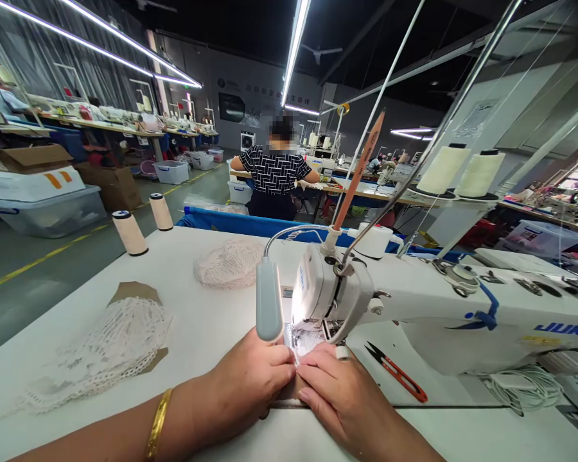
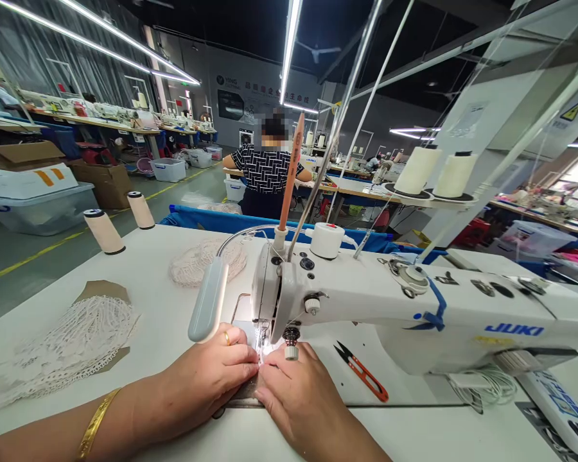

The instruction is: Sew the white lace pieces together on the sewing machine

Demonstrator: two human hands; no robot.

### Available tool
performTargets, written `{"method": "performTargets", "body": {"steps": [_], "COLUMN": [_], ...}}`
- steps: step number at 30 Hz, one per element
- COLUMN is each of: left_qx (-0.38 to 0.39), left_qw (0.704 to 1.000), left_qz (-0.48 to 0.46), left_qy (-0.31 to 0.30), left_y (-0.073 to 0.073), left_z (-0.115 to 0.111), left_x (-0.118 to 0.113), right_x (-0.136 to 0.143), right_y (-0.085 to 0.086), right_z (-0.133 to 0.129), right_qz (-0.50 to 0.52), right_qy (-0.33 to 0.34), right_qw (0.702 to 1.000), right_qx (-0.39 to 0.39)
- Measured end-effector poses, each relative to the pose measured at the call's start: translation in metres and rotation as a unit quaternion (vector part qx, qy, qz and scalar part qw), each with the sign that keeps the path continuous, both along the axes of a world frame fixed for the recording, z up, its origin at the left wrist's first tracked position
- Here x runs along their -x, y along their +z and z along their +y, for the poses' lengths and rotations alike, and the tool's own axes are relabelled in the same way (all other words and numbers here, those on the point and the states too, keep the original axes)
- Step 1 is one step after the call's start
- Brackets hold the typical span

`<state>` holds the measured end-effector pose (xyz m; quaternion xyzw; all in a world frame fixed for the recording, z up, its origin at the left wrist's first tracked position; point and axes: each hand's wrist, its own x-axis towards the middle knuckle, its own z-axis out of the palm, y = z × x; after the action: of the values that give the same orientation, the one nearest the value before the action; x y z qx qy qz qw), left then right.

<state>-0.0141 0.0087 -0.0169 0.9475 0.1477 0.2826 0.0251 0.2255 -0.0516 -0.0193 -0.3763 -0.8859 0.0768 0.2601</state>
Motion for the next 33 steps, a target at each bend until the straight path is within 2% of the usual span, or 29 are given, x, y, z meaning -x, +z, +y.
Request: {"method": "performTargets", "body": {"steps": [6, 13, 18, 22, 26, 30, 33], "left_qx": [-0.003, -0.032, -0.045, -0.033, 0.019, 0.103, 0.112], "left_qw": [1.000, 0.999, 0.998, 0.998, 0.997, 0.982, 0.981], "left_qz": [0.006, -0.025, -0.042, -0.041, -0.032, -0.031, 0.015], "left_qy": [0.008, 0.020, 0.026, 0.046, 0.073, 0.153, 0.156], "left_y": [-0.002, 0.004, 0.012, 0.010, 0.005, 0.004, 0.006], "left_z": [0.001, 0.004, 0.008, 0.009, 0.012, 0.024, 0.033], "left_x": [0.001, -0.001, -0.006, -0.006, -0.003, -0.003, -0.006], "right_x": [0.001, 0.003, 0.002, 0.002, 0.002, 0.003, 0.003], "right_y": [0.000, -0.002, -0.004, -0.002, 0.000, 0.000, 0.000], "right_z": [0.000, 0.006, 0.008, 0.008, 0.009, 0.008, 0.008], "right_qz": [-0.007, -0.021, -0.037, -0.047, -0.043, -0.021, -0.009], "right_qy": [-0.002, -0.021, -0.052, -0.078, -0.096, -0.094, -0.084], "right_qw": [1.000, 0.999, 0.998, 0.995, 0.994, 0.994, 0.994], "right_qx": [-0.003, -0.023, -0.029, -0.033, -0.038, -0.057, -0.065]}}
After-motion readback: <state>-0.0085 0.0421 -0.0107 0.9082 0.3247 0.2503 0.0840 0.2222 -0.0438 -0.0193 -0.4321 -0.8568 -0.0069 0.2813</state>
